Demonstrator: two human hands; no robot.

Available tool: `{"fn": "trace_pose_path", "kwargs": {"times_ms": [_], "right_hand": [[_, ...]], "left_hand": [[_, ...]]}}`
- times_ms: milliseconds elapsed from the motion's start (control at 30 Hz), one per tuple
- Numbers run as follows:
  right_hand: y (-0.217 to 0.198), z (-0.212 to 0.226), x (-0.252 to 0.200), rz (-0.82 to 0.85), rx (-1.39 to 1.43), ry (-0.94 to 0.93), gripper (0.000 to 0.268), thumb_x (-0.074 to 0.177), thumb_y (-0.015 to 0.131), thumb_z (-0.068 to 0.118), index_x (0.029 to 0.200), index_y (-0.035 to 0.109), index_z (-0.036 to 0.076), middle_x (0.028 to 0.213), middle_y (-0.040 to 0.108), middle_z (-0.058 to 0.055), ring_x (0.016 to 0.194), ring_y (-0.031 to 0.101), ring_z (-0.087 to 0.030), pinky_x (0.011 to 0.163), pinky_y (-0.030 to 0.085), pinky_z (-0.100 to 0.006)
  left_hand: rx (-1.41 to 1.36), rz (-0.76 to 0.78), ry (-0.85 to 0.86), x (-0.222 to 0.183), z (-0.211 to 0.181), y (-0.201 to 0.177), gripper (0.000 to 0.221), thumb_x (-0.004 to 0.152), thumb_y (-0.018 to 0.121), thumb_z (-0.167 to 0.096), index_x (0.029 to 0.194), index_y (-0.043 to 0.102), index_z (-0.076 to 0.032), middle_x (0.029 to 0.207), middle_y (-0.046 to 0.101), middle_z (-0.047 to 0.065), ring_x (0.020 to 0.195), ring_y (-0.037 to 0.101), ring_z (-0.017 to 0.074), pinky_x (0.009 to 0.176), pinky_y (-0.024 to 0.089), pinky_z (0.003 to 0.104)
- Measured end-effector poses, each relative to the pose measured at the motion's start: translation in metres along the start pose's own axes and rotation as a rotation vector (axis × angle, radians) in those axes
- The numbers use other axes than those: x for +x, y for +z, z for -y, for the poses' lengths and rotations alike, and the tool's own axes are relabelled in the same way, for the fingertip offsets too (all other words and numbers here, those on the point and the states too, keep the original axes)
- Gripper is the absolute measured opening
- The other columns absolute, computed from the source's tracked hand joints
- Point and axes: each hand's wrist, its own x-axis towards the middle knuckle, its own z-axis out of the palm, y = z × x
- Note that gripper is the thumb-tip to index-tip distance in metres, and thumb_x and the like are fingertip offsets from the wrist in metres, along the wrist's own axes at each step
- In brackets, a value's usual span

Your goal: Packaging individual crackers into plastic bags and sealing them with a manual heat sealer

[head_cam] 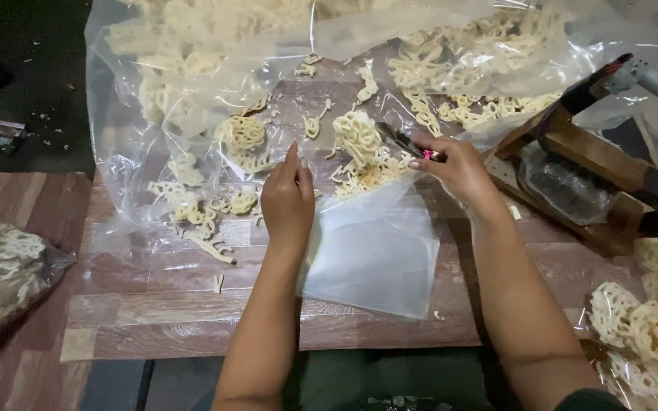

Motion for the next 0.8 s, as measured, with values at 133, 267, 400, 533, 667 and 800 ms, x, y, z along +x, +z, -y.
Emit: {"fn": "trace_pose_path", "kwargs": {"times_ms": [133, 267, 400, 533, 667, 800], "right_hand": [[0.003, -0.009, 0.000, 0.034, 0.107, 0.092, 0.048, 0.082, 0.083, 0.019, 0.127, 0.073, 0.004, 0.118, 0.070, -0.030, 0.110, 0.065, -0.049, 0.092, 0.052, -0.048], [-0.007, -0.008, 0.008, 0.144, -0.110, 0.037, 0.068, 0.081, 0.083, 0.035, 0.137, 0.065, 0.002, 0.121, 0.066, -0.030, 0.116, 0.060, -0.052, 0.097, 0.045, -0.056], [-0.008, 0.007, 0.011, 0.172, -0.188, 0.068, 0.067, 0.080, 0.083, 0.046, 0.128, 0.068, 0.003, 0.120, 0.065, -0.031, 0.114, 0.060, -0.053, 0.094, 0.045, -0.057], [-0.013, -0.001, 0.019, 0.069, -0.347, 0.179, 0.077, 0.079, 0.083, 0.050, 0.141, 0.062, 0.011, 0.129, 0.063, -0.016, 0.114, 0.064, -0.038, 0.094, 0.049, -0.050], [0.015, 0.006, 0.011, 0.330, -0.325, 0.229, 0.074, 0.076, 0.079, 0.055, 0.135, 0.067, 0.010, 0.125, 0.071, -0.020, 0.120, 0.064, -0.044, 0.100, 0.048, -0.055], [0.031, 0.009, 0.024, 0.301, -0.313, 0.129, 0.066, 0.076, 0.082, 0.052, 0.133, 0.070, 0.021, 0.123, 0.073, -0.013, 0.119, 0.066, -0.038, 0.098, 0.051, -0.050]], "left_hand": [[0.009, 0.016, -0.009, -0.006, 0.012, 0.010, 0.030, 0.099, 0.062, -0.004, 0.128, 0.067, 0.002, 0.075, 0.063, 0.015, 0.069, 0.064, 0.0330, 0.066, 0.052, 0.042], [0.037, 0.052, -0.064, -0.006, 0.009, 0.009, 0.041, 0.098, 0.064, -0.006, 0.140, 0.061, -0.007, 0.075, 0.065, 0.008, 0.069, 0.065, 0.0267, 0.069, 0.055, 0.037], [0.011, 0.069, -0.073, -0.009, 0.018, 0.010, 0.035, 0.098, 0.063, -0.011, 0.133, 0.064, -0.015, 0.079, 0.067, 0.002, 0.076, 0.068, 0.0238, 0.076, 0.057, 0.036], [-0.012, 0.024, -0.076, -0.008, 0.025, 0.016, 0.027, 0.099, 0.065, -0.012, 0.125, 0.069, -0.018, 0.099, 0.074, -0.002, 0.089, 0.072, 0.0207, 0.082, 0.056, 0.033], [0.009, -0.003, -0.035, -0.005, 0.019, 0.011, 0.023, 0.099, 0.065, -0.012, 0.121, 0.073, -0.015, 0.089, 0.073, 0.004, 0.081, 0.070, 0.0240, 0.075, 0.056, 0.035], [0.075, -0.043, -0.008, -0.006, 0.021, 0.011, 0.020, 0.100, 0.066, -0.013, 0.118, 0.075, -0.012, 0.083, 0.071, 0.008, 0.077, 0.070, 0.0271, 0.072, 0.056, 0.037]]}}
